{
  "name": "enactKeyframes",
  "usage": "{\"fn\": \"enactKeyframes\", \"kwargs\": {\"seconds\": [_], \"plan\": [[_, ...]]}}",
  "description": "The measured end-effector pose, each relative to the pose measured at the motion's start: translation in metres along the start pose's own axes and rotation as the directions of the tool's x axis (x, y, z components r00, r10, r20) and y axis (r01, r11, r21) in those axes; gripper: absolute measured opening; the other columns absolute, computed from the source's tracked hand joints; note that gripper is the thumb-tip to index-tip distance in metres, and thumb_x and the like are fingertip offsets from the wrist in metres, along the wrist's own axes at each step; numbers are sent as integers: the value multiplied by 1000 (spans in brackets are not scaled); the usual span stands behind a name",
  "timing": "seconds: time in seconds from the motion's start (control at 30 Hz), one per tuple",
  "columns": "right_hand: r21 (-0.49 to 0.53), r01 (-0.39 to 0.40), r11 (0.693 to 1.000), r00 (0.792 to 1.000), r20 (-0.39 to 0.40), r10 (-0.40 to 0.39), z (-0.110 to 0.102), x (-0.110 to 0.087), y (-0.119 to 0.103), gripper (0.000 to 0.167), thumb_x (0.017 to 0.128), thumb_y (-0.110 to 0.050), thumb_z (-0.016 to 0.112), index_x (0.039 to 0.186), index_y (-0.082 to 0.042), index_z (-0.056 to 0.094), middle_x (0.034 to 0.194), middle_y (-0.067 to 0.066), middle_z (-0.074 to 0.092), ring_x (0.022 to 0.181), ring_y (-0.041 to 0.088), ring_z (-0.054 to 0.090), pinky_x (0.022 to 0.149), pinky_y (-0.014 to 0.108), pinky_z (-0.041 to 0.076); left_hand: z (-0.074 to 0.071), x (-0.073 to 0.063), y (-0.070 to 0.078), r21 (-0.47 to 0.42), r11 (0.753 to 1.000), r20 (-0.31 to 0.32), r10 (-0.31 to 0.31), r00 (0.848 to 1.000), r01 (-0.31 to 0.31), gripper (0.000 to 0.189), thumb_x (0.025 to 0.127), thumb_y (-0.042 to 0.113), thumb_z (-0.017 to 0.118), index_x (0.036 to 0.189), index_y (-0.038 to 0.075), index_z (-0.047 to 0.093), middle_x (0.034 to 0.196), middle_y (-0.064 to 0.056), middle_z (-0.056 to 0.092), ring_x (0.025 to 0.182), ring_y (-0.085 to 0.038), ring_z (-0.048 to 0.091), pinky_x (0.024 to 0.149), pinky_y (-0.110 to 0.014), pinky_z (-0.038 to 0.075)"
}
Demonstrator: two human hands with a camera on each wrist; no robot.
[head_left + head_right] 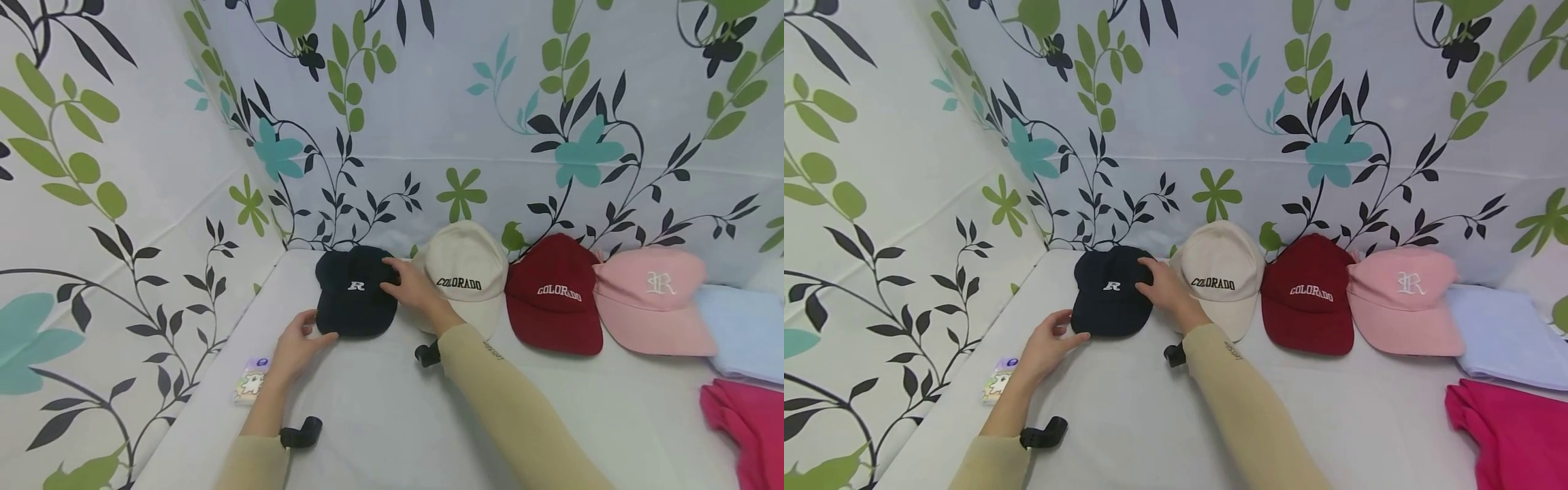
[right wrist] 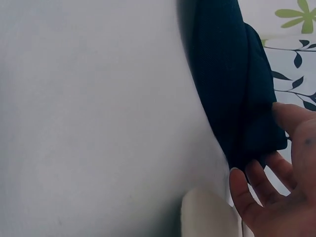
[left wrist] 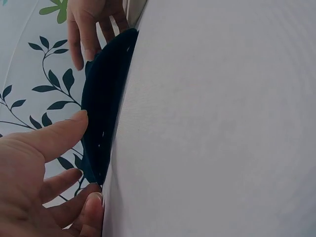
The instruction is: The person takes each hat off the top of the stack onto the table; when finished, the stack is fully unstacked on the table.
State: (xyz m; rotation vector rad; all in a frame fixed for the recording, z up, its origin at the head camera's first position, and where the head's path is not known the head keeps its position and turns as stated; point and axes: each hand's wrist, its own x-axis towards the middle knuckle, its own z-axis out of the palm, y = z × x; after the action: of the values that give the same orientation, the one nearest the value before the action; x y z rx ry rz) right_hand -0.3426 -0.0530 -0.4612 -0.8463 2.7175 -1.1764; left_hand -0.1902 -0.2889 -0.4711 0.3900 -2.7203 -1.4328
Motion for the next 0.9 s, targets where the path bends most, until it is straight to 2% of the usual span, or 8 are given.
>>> {"fn": "enactKeyframes", "kwargs": {"seconds": [0.2, 0.5, 0.67, 0.9], "plan": [[-48, 2, 999, 1000, -1, -2, 4, 1, 1, 48, 100, -18, 66, 145, -9, 53, 146, 13, 52, 137, 28, 45, 114, 39, 33, 2, -2, 2, 34, 999, -23, 15, 1000, -15, 67, 88, 26, 79, 144, 3, 50, 143, -22, 51, 128, -38, 49, 104, -52, 41], [-18, -24, 1000, 999, -31, 24, 7, -1, 0, 45, 100, -18, 65, 144, -9, 55, 142, 13, 55, 132, 27, 49, 111, 39, 37, 1, -3, 3, 46, 999, -22, -7, 1000, 8, 62, 90, 28, 78, 141, 2, 55, 136, -26, 54, 126, -38, 50, 103, -53, 41], [-7, -22, 1000, 999, -47, 22, 5, -2, 0, 45, 100, -17, 65, 143, -7, 55, 142, 14, 55, 132, 28, 49, 111, 40, 37, 3, -2, 3, 52, 999, -21, 3, 1000, -2, 60, 91, 27, 77, 140, 1, 56, 138, -25, 54, 126, -38, 50, 104, -53, 41], [-22, -73, 997, 994, -80, 71, 1, -3, 0, 42, 102, -20, 63, 142, -8, 56, 145, 13, 53, 137, 26, 45, 113, 38, 33, 10, 2, 7, 54, 998, -22, 26, 999, -25, 58, 90, 27, 77, 138, 1, 59, 137, -25, 55, 124, -39, 52, 103, -53, 41]]}}
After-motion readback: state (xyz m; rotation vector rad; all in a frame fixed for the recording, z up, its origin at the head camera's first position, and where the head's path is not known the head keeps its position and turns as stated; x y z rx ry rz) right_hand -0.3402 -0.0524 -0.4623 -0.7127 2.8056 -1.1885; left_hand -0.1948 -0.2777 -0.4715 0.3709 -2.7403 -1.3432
